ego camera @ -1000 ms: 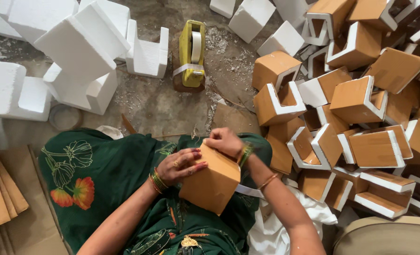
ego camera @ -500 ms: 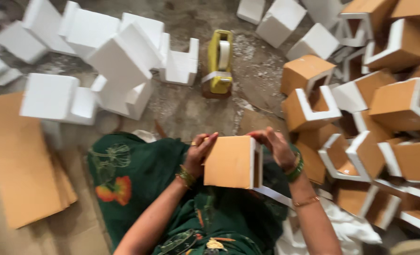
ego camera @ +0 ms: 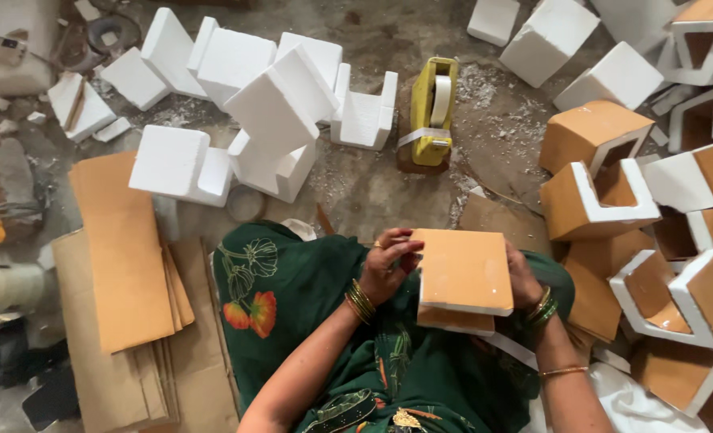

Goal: The person sits on the floor and assembles small cardboard boxes by inserting white foam inserts into the cardboard frames. They use a handheld tape dispenser to secure the foam pieces to the cardboard, repeating this process for multiple units.

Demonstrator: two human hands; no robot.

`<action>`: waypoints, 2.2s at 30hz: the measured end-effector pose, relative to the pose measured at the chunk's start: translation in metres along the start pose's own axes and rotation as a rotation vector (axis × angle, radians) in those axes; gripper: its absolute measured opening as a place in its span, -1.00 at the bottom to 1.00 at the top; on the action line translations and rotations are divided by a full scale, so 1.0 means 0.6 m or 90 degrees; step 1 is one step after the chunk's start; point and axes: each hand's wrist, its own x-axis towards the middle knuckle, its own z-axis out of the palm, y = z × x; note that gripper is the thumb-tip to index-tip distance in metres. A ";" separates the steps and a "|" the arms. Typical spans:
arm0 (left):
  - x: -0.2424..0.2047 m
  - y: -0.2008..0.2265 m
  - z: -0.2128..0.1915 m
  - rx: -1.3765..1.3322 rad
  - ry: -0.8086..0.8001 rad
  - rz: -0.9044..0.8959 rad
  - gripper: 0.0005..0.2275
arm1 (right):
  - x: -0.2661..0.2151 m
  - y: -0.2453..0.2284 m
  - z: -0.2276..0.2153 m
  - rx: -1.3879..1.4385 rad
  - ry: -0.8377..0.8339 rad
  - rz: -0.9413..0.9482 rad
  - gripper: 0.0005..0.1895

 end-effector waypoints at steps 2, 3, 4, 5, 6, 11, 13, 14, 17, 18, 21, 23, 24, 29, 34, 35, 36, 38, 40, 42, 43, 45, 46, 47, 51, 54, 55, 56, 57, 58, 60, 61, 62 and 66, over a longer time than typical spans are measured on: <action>0.000 -0.009 0.003 -0.004 0.044 -0.032 -0.78 | 0.002 -0.004 0.002 0.002 -0.015 0.076 -0.63; 0.001 -0.015 0.002 -0.003 0.064 -0.047 -0.83 | 0.008 -0.009 0.007 0.006 -0.022 0.112 -0.66; 0.001 -0.022 0.002 0.004 0.083 -0.044 -0.86 | 0.013 -0.016 0.014 0.021 -0.022 0.119 -0.62; -0.003 -0.031 0.005 0.012 0.105 -0.043 -0.88 | 0.017 -0.023 0.021 0.036 -0.025 0.129 -0.58; -0.008 -0.044 0.007 0.020 0.128 -0.042 -0.90 | 0.019 -0.032 0.025 0.050 -0.028 0.138 -0.54; -0.037 -0.180 0.007 -0.216 0.357 -0.404 -0.94 | 0.028 -0.074 0.049 0.092 -0.163 0.041 -0.58; -0.045 -0.232 0.001 -0.303 0.399 -0.452 -0.88 | 0.048 -0.084 0.074 0.100 -0.183 0.011 -0.59; -0.045 -0.241 0.001 -0.284 0.380 -0.447 -0.85 | 0.060 -0.088 0.087 0.105 -0.194 0.000 -0.60; -0.051 -0.204 -0.009 -0.073 0.286 -0.438 -0.43 | 0.071 -0.091 0.134 0.128 -0.201 -0.033 -0.62; -0.046 -0.180 -0.012 0.020 0.246 -0.432 -0.20 | 0.073 -0.091 0.148 0.136 -0.199 -0.043 -0.62; -0.020 -0.126 0.005 0.013 0.271 -0.528 -0.05 | 0.047 -0.098 0.139 0.130 -0.173 -0.045 -0.64; -0.005 -0.118 -0.005 0.088 0.239 -0.490 -0.20 | 0.008 -0.104 0.108 0.104 -0.165 -0.021 -0.65; -0.004 -0.114 -0.005 0.116 0.227 -0.477 -0.26 | -0.018 -0.111 0.083 0.084 -0.163 -0.001 -0.66; 0.066 -0.066 -0.047 0.296 0.181 -0.235 -0.25 | -0.053 -0.138 -0.025 -0.025 -0.102 0.048 -0.69; 0.242 -0.069 -0.213 0.919 0.305 -0.071 0.26 | -0.037 -0.137 -0.116 -0.184 0.099 0.101 -0.72; 0.268 -0.079 -0.241 0.934 0.274 -0.188 0.24 | -0.023 -0.127 -0.122 -0.211 0.143 0.099 -0.72; 0.287 -0.093 -0.267 0.945 0.239 -0.304 0.21 | -0.010 -0.119 -0.127 -0.249 0.181 0.090 -0.73; 0.301 -0.127 -0.311 0.874 0.276 -0.244 0.05 | 0.019 -0.104 -0.134 -0.332 0.263 0.057 -0.74; 0.297 -0.160 -0.348 0.795 0.327 -0.227 -0.03 | 0.042 -0.091 -0.144 -0.445 0.325 -0.001 -0.75; 0.288 -0.177 -0.385 0.707 0.387 -0.253 -0.10 | 0.054 -0.079 -0.155 -0.595 0.370 -0.082 -0.76; 0.277 -0.179 -0.400 0.699 0.442 -0.203 -0.12 | 0.054 -0.076 -0.167 -0.709 0.386 -0.139 -0.76; 0.263 -0.169 -0.418 0.632 0.542 -0.075 -0.14 | 0.058 -0.069 -0.180 -0.649 0.368 -0.058 -0.82; 0.262 -0.159 -0.422 0.579 0.582 0.003 -0.15 | 0.062 -0.068 -0.184 -0.619 0.359 -0.020 -0.84; 0.262 -0.147 -0.416 0.486 0.609 0.090 -0.14 | 0.062 -0.064 -0.182 -0.634 0.329 -0.035 -0.84; 0.181 -0.073 -0.280 0.274 0.295 -0.035 -0.65 | 0.073 -0.024 -0.142 -0.654 0.230 -0.046 -0.83; 0.130 -0.031 -0.157 0.138 0.039 -0.505 -0.21 | 0.094 0.040 -0.120 -0.663 0.138 0.047 -0.78; 0.114 -0.036 -0.129 0.188 0.018 -0.416 -0.23 | 0.102 0.065 -0.119 -0.671 0.093 0.087 -0.76; 0.099 -0.047 -0.100 0.236 -0.004 -0.326 -0.24 | 0.111 0.091 -0.110 -0.720 0.077 0.074 -0.62; 0.085 -0.062 -0.085 0.245 0.019 -0.355 -0.24 | 0.130 0.110 -0.098 -0.771 0.061 0.055 -0.45; 0.072 -0.077 -0.067 0.255 0.043 -0.384 -0.23 | 0.142 0.117 -0.095 -0.822 0.045 0.036 -0.27; 0.058 -0.105 -0.046 0.269 0.090 -0.391 -0.23 | 0.184 0.119 -0.076 -0.900 -0.066 0.208 0.12; 0.053 -0.114 -0.042 0.275 0.113 -0.373 -0.23 | 0.201 0.120 -0.063 -0.932 -0.120 0.297 0.33; 0.049 -0.120 -0.040 0.281 0.135 -0.354 -0.22 | 0.208 0.120 -0.062 -0.938 -0.114 0.325 0.32; 0.050 -0.129 -0.058 0.232 0.115 -0.435 -0.10 | 0.242 0.151 -0.081 -0.974 -0.087 0.322 0.28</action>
